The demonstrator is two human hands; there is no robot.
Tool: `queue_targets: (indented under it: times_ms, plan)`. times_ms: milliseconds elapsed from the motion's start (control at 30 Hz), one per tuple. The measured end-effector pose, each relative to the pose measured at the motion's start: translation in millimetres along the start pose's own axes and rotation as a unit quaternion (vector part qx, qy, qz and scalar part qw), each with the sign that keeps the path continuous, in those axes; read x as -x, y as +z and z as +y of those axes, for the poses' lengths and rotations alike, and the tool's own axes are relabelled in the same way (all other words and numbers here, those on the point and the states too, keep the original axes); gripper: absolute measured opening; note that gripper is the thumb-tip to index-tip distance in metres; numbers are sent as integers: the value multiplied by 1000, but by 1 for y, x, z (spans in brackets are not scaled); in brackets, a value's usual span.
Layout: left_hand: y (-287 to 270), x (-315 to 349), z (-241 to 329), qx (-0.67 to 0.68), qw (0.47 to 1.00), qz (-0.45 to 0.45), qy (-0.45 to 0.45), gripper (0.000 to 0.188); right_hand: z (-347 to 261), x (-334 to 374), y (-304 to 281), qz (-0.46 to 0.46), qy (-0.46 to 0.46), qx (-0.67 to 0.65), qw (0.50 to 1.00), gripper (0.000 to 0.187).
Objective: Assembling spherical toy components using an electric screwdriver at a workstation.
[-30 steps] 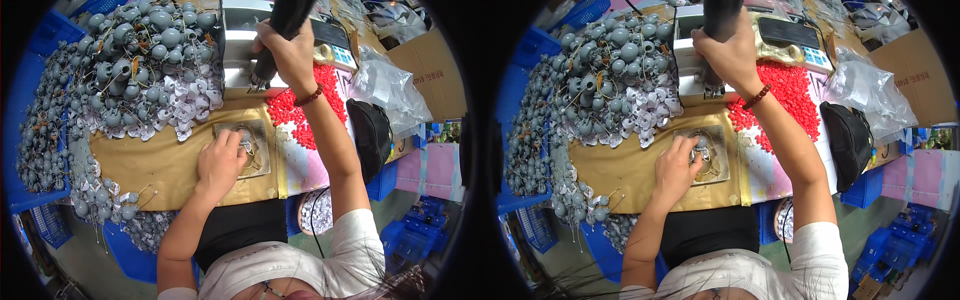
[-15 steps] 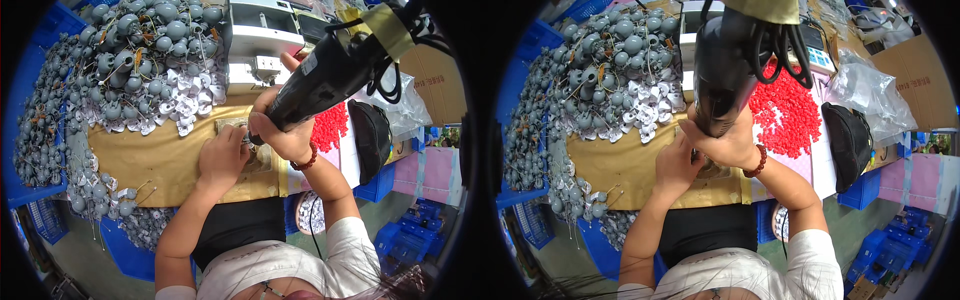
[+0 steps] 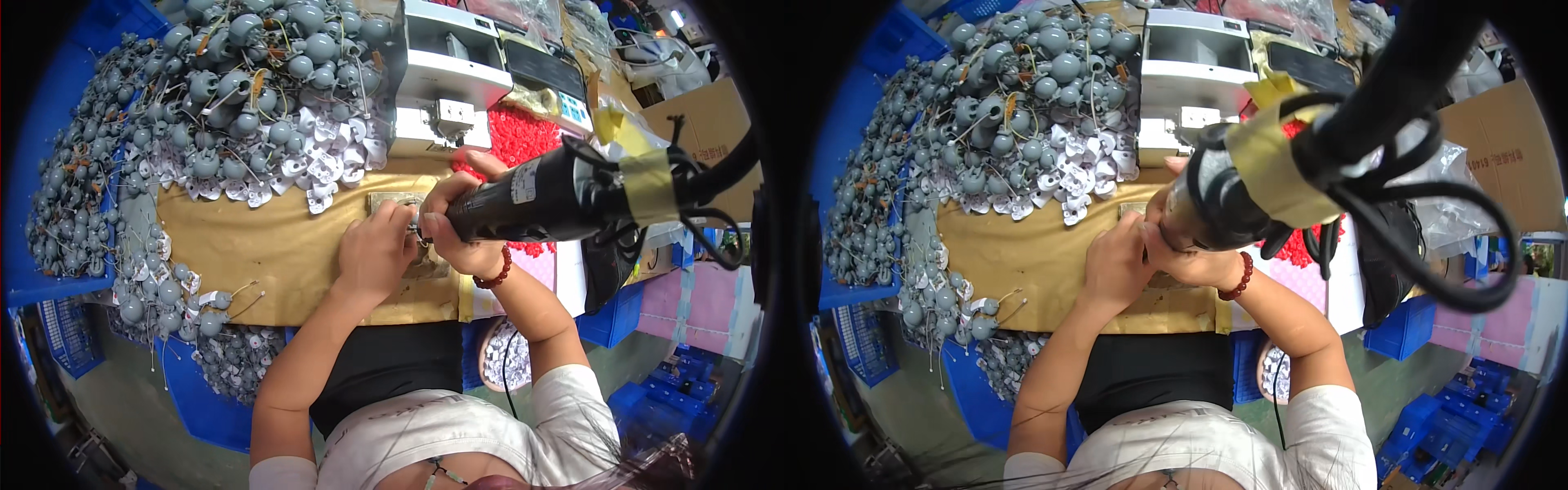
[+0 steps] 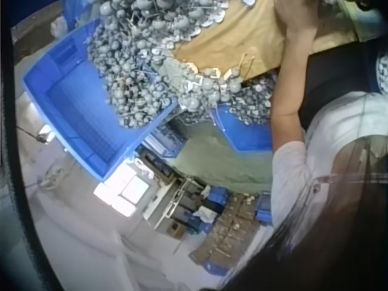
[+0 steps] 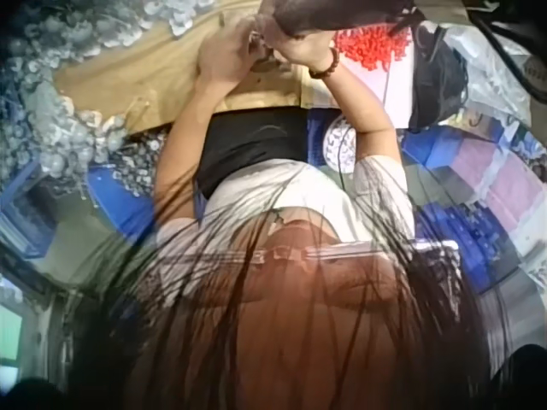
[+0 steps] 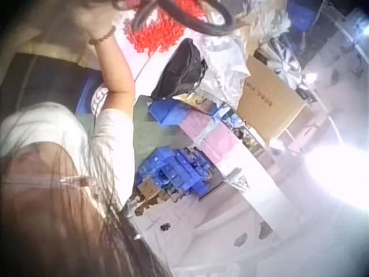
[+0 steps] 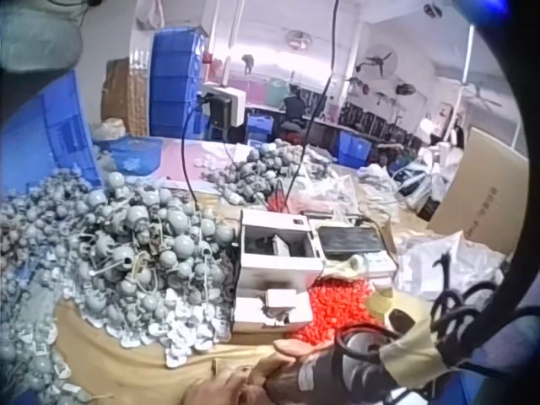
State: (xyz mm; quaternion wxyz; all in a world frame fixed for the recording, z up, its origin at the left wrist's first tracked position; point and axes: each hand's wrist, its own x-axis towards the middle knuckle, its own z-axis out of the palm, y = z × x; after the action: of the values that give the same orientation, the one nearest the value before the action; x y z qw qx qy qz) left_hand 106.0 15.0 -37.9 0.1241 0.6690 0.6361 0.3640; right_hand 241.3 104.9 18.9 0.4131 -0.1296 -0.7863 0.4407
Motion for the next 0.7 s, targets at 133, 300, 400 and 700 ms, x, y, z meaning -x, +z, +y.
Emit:
queue_targets:
  times_ms: [133,300,400,700]
  plan:
    - [0,-1,-1,13,1000,-8,-12,33,7,13,8,67,8,-78,995,76]
    - [0,-2,1,21,999,-3,-27,34,15,15,9,81,-22,-36,996,71]
    - [-2,-4,2,33,997,-38,-53,32,12,16,12,110,20,-136,984,68]
    - [-8,-6,9,7,992,-57,-113,37,26,3,-58,348,185,-12,919,21]
